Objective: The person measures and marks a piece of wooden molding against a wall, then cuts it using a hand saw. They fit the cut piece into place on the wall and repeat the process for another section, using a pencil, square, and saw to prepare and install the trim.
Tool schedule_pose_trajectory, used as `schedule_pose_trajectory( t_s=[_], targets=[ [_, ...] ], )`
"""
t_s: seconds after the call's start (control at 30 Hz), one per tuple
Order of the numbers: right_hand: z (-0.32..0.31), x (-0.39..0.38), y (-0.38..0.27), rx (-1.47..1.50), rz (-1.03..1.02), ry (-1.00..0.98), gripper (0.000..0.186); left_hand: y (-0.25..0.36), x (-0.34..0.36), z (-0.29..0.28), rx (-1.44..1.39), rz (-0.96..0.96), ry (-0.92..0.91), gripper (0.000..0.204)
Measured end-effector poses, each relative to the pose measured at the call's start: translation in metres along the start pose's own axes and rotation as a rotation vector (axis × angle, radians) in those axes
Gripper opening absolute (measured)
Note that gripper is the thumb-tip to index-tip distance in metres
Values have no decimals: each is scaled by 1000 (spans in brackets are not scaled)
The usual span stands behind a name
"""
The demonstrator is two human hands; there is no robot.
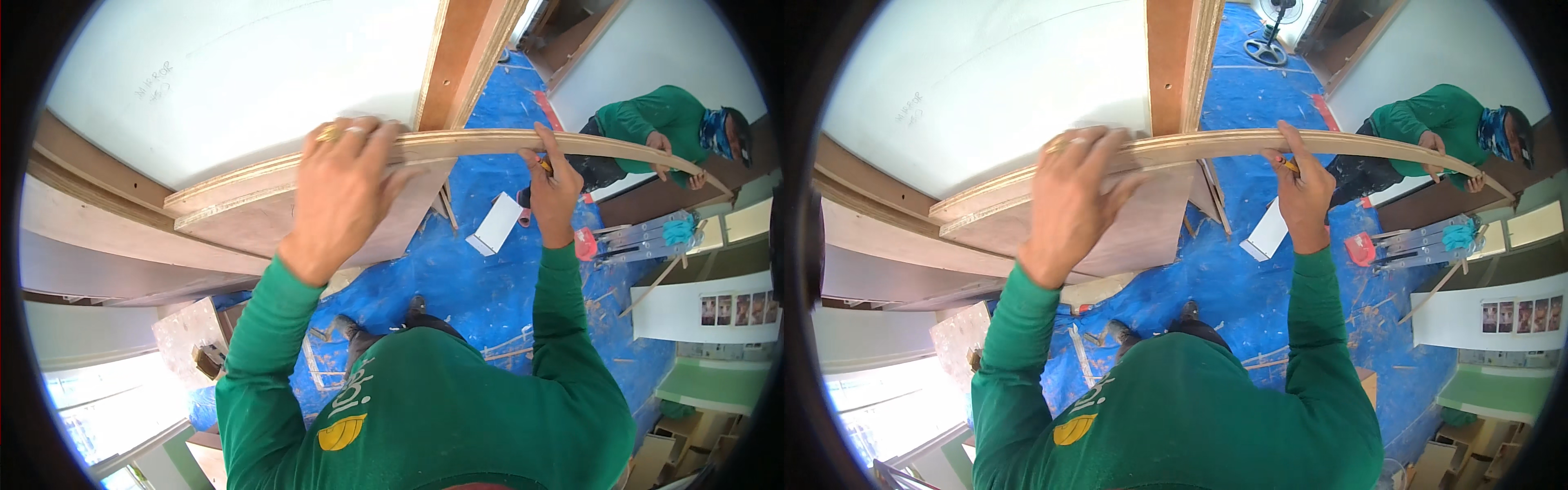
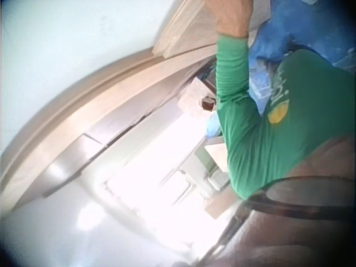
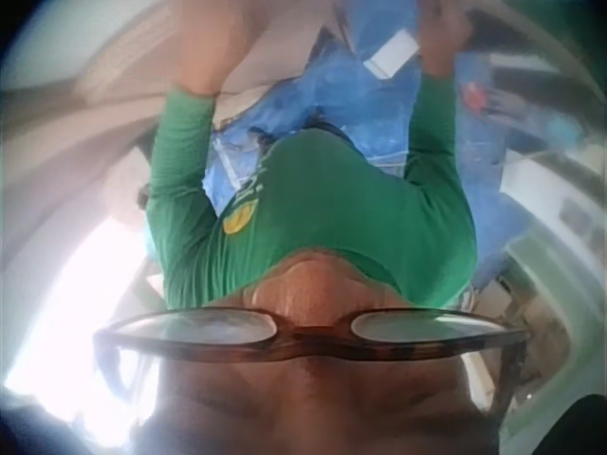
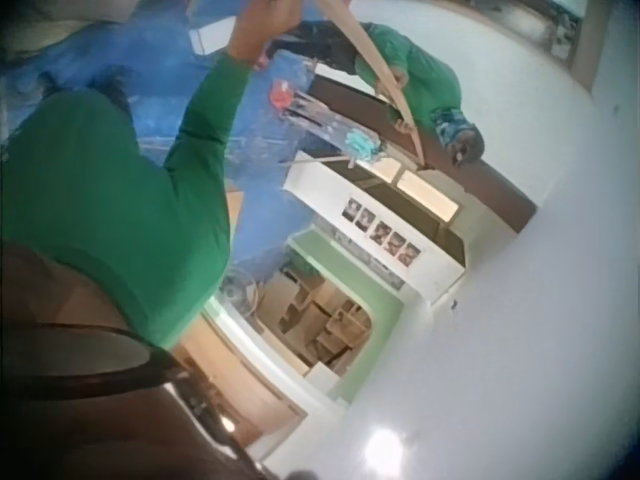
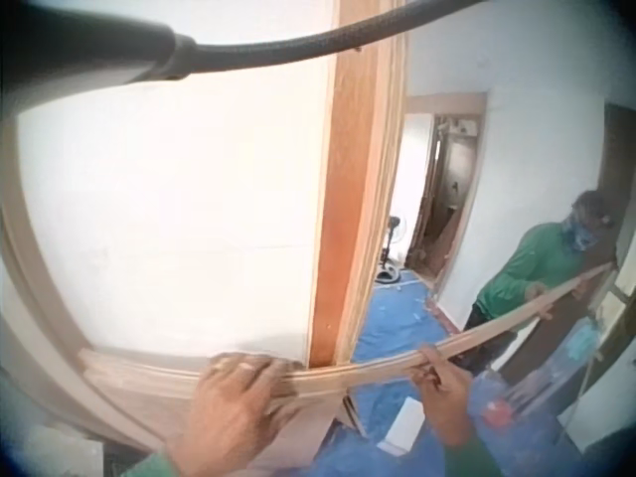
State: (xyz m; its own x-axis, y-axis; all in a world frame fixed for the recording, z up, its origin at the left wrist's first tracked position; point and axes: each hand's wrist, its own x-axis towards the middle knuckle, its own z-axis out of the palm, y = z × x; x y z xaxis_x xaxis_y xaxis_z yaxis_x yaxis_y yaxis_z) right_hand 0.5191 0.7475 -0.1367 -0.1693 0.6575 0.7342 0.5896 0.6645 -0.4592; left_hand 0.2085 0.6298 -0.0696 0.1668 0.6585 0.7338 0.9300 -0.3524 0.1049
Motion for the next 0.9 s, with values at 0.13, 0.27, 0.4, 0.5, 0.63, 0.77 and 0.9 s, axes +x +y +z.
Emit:
schedule_pose_trajectory(
  t_s=[0.13, 0.27, 0.4, 0.5, 0.63, 0.77, 0.9],
  targets=[
    [15, 2, 2, -12, -6, -60, 52, -6, -4, 23, 54, -124, -170, 39],
    [3, -8, 19, -33, 54, -47, 42, 1, 0, 26, 109, -86, -95, 32],
    [4, -12, 0, -85, 253, -69, 43, -2, -2, 25, 26, -257, -308, 27],
    [6, -14, -2, -45, 55, -75, 40, -1, -21, 13, 27, -229, -161, 27],
    [-9, -9, 10, -77, 43, -48, 40, -3, -14, 27, 34, -146, -58, 30],
    [-1, -1, -23, 16, 237, -133, 52, -13, -13, 25, 45, -108, -98, 35],
    [-17, -9, -19, 531, 266, -29, 42, -13, -4, 27, 101, -99, -84, 42]
  ],
)
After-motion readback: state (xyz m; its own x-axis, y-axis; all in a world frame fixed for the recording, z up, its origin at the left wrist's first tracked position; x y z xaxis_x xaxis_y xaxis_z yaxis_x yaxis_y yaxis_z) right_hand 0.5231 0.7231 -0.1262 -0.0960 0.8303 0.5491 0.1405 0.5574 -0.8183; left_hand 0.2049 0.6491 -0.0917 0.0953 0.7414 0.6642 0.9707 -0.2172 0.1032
